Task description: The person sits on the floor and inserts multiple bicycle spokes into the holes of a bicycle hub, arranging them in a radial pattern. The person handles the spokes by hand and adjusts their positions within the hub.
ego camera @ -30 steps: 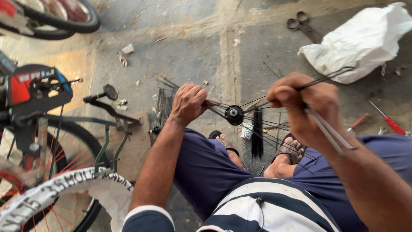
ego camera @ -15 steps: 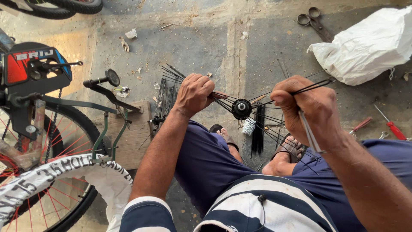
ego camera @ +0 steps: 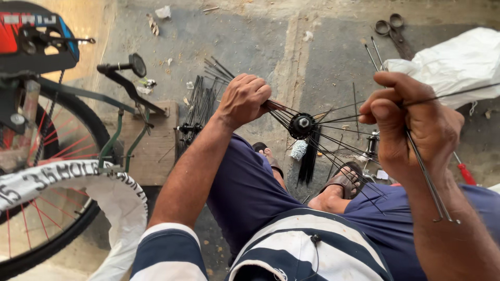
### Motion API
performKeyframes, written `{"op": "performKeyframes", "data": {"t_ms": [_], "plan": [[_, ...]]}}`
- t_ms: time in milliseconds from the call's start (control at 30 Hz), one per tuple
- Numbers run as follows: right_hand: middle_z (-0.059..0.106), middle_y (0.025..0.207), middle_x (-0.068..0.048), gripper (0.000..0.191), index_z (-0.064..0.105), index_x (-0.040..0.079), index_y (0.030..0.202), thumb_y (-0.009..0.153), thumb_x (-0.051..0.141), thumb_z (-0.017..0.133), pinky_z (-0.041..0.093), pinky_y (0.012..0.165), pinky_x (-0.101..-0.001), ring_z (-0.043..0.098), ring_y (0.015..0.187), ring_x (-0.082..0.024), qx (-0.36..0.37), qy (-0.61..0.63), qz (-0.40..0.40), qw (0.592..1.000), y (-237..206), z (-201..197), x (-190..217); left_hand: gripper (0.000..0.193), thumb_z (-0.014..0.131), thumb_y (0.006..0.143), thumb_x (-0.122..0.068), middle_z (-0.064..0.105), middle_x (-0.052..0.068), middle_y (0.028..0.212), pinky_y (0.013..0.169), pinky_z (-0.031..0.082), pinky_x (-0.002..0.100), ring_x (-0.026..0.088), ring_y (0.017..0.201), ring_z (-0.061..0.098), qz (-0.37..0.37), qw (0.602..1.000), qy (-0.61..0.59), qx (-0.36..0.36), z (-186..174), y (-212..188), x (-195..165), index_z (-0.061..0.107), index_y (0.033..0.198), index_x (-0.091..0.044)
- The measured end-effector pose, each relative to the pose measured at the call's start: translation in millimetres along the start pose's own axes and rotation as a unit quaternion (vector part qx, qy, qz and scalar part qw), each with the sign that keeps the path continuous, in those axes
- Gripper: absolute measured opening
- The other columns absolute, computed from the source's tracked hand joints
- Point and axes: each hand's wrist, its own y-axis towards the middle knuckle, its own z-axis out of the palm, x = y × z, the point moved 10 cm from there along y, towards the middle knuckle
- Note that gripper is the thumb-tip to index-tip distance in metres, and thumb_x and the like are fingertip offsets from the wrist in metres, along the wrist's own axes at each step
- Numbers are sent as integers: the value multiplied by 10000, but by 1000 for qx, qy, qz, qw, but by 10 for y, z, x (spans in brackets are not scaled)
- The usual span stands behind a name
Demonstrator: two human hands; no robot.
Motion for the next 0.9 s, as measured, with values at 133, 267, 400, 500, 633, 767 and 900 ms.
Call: {"op": "performKeyframes", "data": {"t_ms": [133, 267, 400, 500, 633, 767, 900], "plan": [[715, 878, -113, 233, 585, -18, 1331, 1227, 190, 575, 638, 699, -268, 737, 791, -146, -7, -8, 10, 1000, -52, -25, -45, 439, 782, 914, -446, 571, 46, 742, 704, 475, 394, 225, 724, 590, -5, 1000, 2, 1, 38, 1, 18, 571, 787, -83], [703, 846, -100, 267, 595, -8, 1331, 1234, 240, 583, 607, 666, -253, 731, 762, -138, -22, -26, 32, 999, -148, -141, -53, 469, 786, 910, -457, 545, 49, 699, 668, 461, 398, 221, 678, 566, -19, 1000, 9, 15, 76, 2, 42, 560, 742, -82], [702, 831, -100, 267, 611, -7, 1333, 1216, 232, 589, 601, 653, -244, 721, 740, -131, -32, 23, 36, 999, -204, -73, -89, 452, 763, 941, -453, 539, 33, 720, 684, 464, 389, 213, 693, 560, -11, 1000, -3, 2, 36, -13, 27, 556, 758, -95], [710, 845, -100, 250, 601, -16, 1332, 1200, 195, 588, 599, 653, -245, 719, 744, -126, -12, -5, 24, 1000, -182, 57, -78, 459, 758, 946, -465, 533, 28, 703, 667, 459, 386, 206, 674, 551, -16, 1000, -1, 10, 65, -12, 28, 558, 749, -102], [709, 862, -95, 234, 609, -29, 1290, 1165, 169, 588, 593, 634, -251, 718, 735, -135, -5, -25, 19, 1000, -144, 131, -40, 484, 762, 950, -481, 526, 25, 678, 649, 456, 386, 197, 651, 542, -25, 999, 6, 21, 99, -12, 46, 555, 725, -106], [706, 865, -88, 251, 626, -23, 1280, 1150, 192, 614, 609, 657, -265, 719, 749, -140, 2, -11, 28, 1000, -138, 167, -81, 447, 754, 932, -469, 541, 27, 728, 685, 468, 387, 204, 716, 570, -10, 1000, 12, -1, 43, -15, 25, 559, 768, -103], [761, 946, -134, 264, 674, 5, 1252, 1118, 233, 672, 601, 616, -259, 748, 783, -169, 65, -115, -31, 991, -93, 349, -75, 439, 786, 905, -439, 535, 32, 712, 675, 466, 394, 212, 691, 558, -18, 1000, -3, 2, 46, -9, 39, 554, 753, -98]]}}
